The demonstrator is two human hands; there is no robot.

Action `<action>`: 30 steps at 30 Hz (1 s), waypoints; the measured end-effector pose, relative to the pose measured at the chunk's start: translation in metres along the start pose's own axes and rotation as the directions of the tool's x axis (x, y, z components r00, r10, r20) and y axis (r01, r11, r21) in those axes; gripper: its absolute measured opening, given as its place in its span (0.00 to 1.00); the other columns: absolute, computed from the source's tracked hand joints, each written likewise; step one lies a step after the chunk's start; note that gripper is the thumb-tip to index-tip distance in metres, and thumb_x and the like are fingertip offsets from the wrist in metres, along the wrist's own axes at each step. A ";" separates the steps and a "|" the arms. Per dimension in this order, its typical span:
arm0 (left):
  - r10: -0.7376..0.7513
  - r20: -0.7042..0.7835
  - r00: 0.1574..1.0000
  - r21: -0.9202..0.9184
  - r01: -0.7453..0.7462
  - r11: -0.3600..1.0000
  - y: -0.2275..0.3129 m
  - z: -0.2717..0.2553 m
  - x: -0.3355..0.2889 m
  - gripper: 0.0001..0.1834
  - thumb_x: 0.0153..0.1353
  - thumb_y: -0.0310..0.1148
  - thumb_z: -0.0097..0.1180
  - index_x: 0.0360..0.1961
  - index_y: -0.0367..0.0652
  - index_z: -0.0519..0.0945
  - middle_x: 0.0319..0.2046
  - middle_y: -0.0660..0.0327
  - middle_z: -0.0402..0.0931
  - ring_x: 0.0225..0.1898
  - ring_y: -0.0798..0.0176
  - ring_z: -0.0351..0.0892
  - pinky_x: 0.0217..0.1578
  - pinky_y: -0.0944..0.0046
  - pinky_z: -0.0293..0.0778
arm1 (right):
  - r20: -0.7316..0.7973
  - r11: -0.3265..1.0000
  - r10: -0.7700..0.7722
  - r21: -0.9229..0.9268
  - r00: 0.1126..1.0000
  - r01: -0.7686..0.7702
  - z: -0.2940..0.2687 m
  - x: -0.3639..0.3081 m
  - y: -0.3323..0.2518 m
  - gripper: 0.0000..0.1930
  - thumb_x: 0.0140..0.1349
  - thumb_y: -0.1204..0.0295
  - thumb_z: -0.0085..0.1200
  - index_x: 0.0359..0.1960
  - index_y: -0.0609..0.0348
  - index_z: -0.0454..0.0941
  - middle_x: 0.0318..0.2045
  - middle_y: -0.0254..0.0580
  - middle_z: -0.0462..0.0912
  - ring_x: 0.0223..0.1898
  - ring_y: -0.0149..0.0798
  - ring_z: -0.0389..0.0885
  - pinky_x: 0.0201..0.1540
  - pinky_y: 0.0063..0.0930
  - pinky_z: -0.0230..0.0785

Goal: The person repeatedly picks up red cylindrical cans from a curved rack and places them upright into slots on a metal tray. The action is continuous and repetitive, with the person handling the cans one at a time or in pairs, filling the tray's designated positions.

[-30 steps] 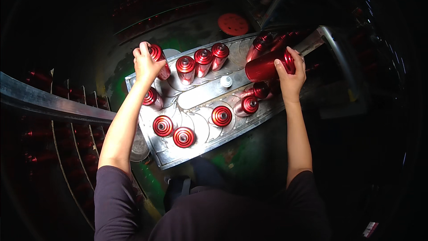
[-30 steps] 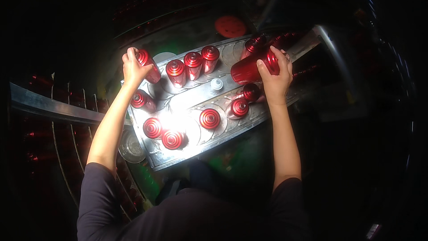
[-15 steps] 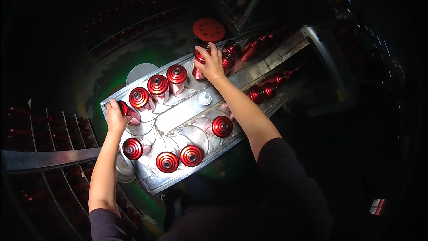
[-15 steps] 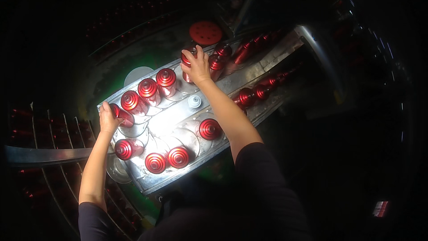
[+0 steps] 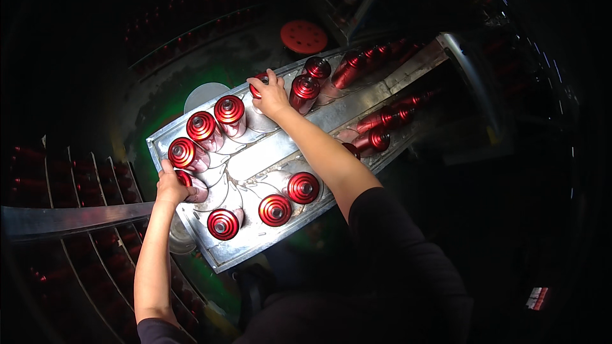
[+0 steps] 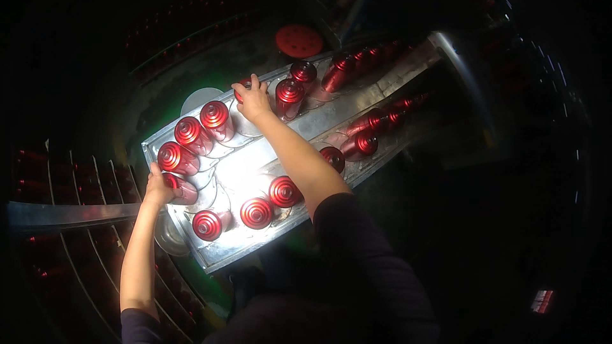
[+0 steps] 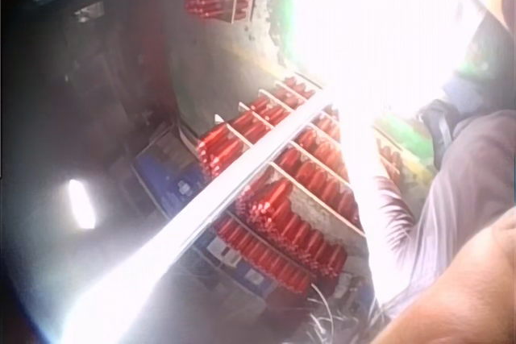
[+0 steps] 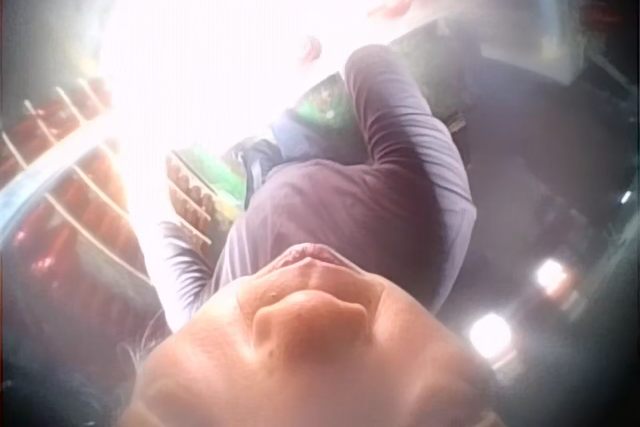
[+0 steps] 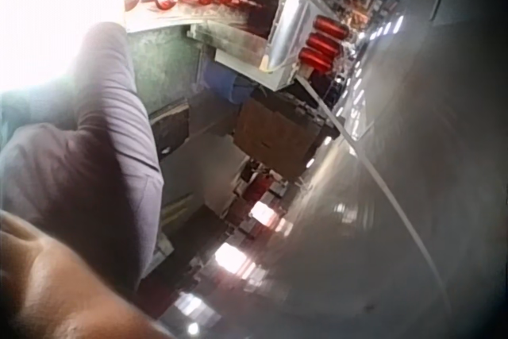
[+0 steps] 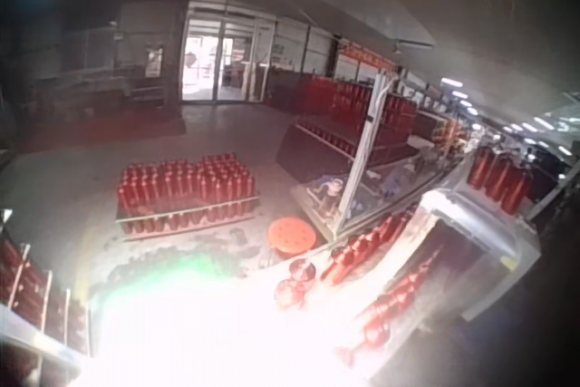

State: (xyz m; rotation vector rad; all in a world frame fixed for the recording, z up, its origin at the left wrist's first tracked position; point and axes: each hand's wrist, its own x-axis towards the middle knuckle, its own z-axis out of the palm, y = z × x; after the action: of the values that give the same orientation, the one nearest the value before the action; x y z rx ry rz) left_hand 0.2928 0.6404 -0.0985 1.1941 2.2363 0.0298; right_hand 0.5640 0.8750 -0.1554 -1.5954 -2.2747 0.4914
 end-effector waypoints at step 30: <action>-0.198 -0.256 0.946 -0.799 -0.092 0.594 -0.128 0.018 -0.286 0.23 0.59 0.26 0.67 0.55 0.36 0.76 0.45 0.57 0.78 0.37 0.73 0.76 0.40 0.70 0.74 | -0.080 0.985 -0.104 -0.144 0.991 0.092 -0.048 -0.024 -0.026 0.15 0.61 0.76 0.58 0.50 0.53 0.83 0.56 0.48 0.73 0.54 0.56 0.77 0.56 0.47 0.75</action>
State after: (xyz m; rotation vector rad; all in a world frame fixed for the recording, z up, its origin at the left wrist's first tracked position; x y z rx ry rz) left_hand 0.3258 0.3419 -0.0097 0.6107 2.0826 1.1828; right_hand 0.5719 0.8484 -0.1025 -1.5266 -2.3535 0.2368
